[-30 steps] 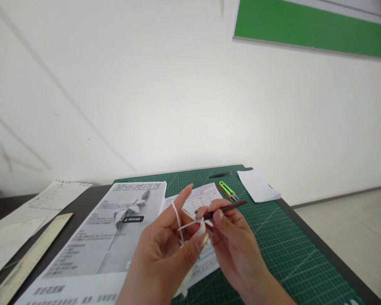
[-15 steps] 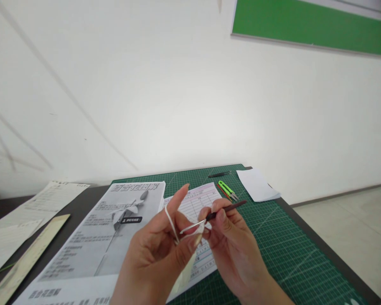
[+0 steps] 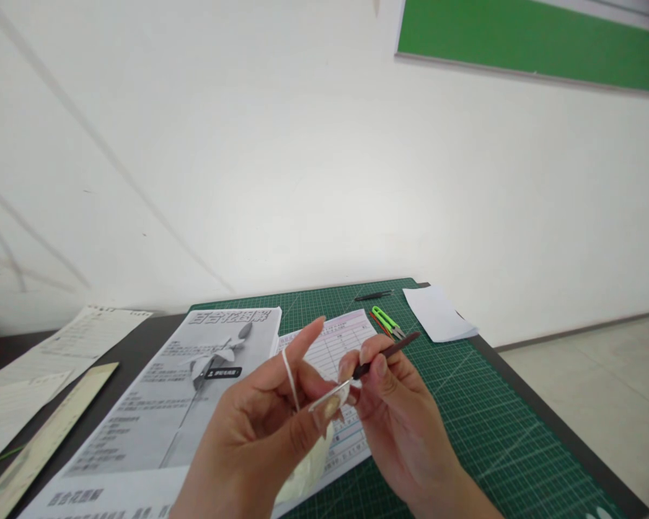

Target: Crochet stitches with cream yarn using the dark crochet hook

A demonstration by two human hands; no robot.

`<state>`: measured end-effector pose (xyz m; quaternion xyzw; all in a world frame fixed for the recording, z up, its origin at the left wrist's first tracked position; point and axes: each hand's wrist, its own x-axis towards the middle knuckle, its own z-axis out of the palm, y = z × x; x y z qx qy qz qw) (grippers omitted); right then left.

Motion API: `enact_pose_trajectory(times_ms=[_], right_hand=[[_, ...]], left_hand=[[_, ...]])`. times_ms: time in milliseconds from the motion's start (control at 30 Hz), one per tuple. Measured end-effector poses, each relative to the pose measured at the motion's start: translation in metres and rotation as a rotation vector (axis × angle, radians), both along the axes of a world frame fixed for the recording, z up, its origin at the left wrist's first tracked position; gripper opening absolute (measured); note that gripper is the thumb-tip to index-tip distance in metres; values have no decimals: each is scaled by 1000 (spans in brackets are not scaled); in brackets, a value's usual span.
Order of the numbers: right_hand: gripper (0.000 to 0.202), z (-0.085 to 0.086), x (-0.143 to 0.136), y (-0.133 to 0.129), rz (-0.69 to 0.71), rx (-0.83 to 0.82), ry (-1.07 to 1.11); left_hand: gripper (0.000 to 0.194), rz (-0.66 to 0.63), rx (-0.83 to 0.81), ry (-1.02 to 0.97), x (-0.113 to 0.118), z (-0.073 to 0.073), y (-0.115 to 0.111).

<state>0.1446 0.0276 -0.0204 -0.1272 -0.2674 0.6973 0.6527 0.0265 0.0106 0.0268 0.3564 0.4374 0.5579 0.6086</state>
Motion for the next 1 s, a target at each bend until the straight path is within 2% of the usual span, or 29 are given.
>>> enact_pose_trajectory(times_ms=[200,400,500,633,767,833,933,1000], right_hand=[[7,-1,1,1,44,-14,29],[10,0,0,2,95,-35,22],[12,0,0,2,108,-38,19],[12,0,0,2,127,-44,17],[11,0,0,2,122,-48,20],[10,0,0,2,98,-38,7],[10,2,0,2,50,-21,-26],[9,3,1,1,26,-6,-40]], left_hand=[[33,-20,22,32,-6,-7,3],[27,127,205,356,-10,-15,1],[25,130,253,453,-10,-13,1],[27,72,224,366,-11,-12,3],[44,42,247,285,-13,-13,4],[50,-2,226,267,-13,-12,2],[49,-91,138,204,-9,-8,-3],[51,-106,153,177,-5,-6,-6]])
